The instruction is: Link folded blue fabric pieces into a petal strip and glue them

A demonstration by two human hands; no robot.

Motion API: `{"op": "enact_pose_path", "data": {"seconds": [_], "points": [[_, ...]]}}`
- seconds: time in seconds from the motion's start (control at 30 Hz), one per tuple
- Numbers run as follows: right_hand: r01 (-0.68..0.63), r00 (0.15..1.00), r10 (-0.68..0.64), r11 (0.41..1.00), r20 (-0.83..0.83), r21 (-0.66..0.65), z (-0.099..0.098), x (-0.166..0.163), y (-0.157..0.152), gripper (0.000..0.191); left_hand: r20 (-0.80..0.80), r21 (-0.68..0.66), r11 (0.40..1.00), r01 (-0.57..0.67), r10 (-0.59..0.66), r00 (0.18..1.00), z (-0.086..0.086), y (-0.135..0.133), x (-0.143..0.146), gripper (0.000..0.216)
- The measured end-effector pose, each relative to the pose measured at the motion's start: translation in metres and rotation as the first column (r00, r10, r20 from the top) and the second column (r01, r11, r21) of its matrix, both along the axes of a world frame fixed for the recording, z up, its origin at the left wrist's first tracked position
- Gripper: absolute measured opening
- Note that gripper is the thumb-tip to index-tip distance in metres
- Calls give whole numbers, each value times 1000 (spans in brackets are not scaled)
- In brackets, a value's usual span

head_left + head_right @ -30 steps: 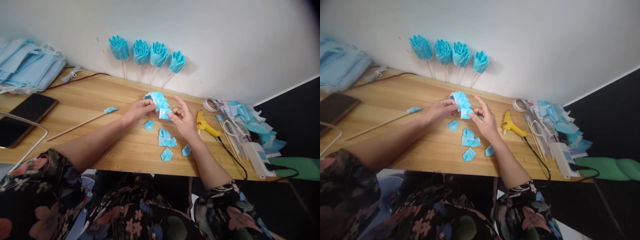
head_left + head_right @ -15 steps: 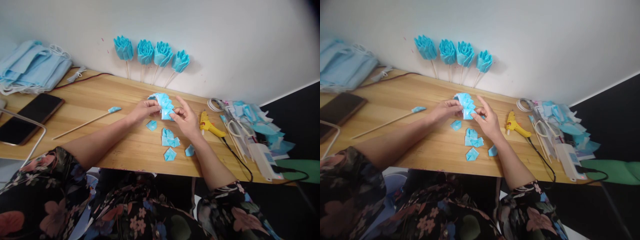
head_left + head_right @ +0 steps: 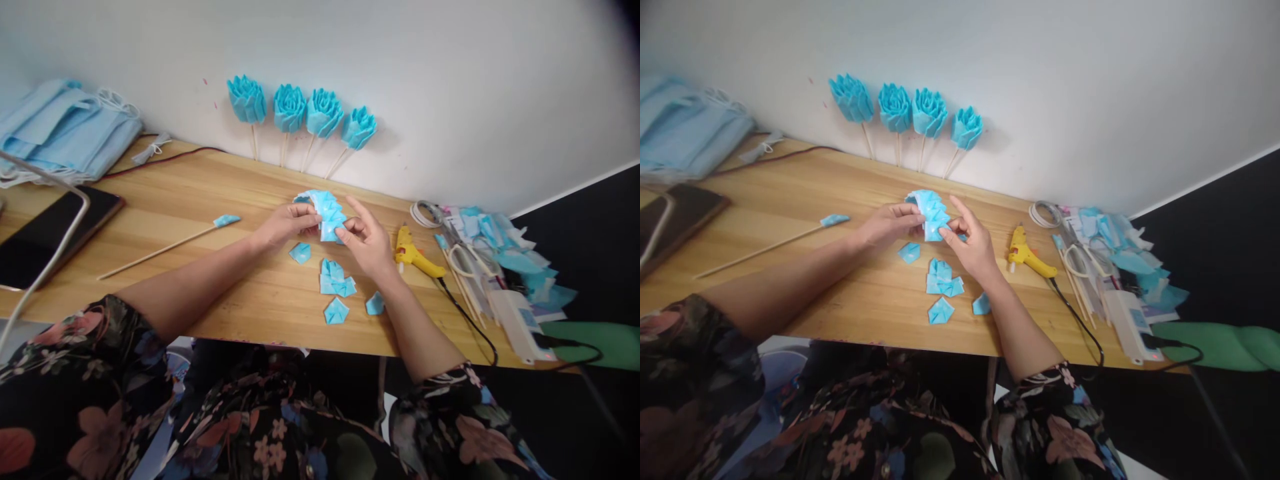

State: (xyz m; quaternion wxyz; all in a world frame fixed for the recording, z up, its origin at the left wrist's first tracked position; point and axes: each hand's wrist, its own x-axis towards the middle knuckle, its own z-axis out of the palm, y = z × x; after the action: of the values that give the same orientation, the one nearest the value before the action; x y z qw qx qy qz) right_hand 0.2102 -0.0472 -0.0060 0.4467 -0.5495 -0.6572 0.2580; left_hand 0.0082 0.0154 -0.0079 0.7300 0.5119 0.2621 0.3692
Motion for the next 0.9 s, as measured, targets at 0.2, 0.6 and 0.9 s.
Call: {"op": "enact_pose_path", "data": {"seconds": [0.2, 0.6, 0.9], "points": [[-6, 1000, 6, 1000, 2, 1, 1, 0, 0, 66, 27, -2, 1000, 20, -20, 999, -1, 0, 1, 35], [-30, 998, 28, 999, -50, -28, -1, -1, -1, 64, 12, -11, 999, -30, 31, 999, -6, 1, 4, 31], [-100, 976, 70, 985, -208, -139, -2, -3, 2, 43, 33, 50, 999, -13, 11, 999, -8, 1, 4, 37]]}}
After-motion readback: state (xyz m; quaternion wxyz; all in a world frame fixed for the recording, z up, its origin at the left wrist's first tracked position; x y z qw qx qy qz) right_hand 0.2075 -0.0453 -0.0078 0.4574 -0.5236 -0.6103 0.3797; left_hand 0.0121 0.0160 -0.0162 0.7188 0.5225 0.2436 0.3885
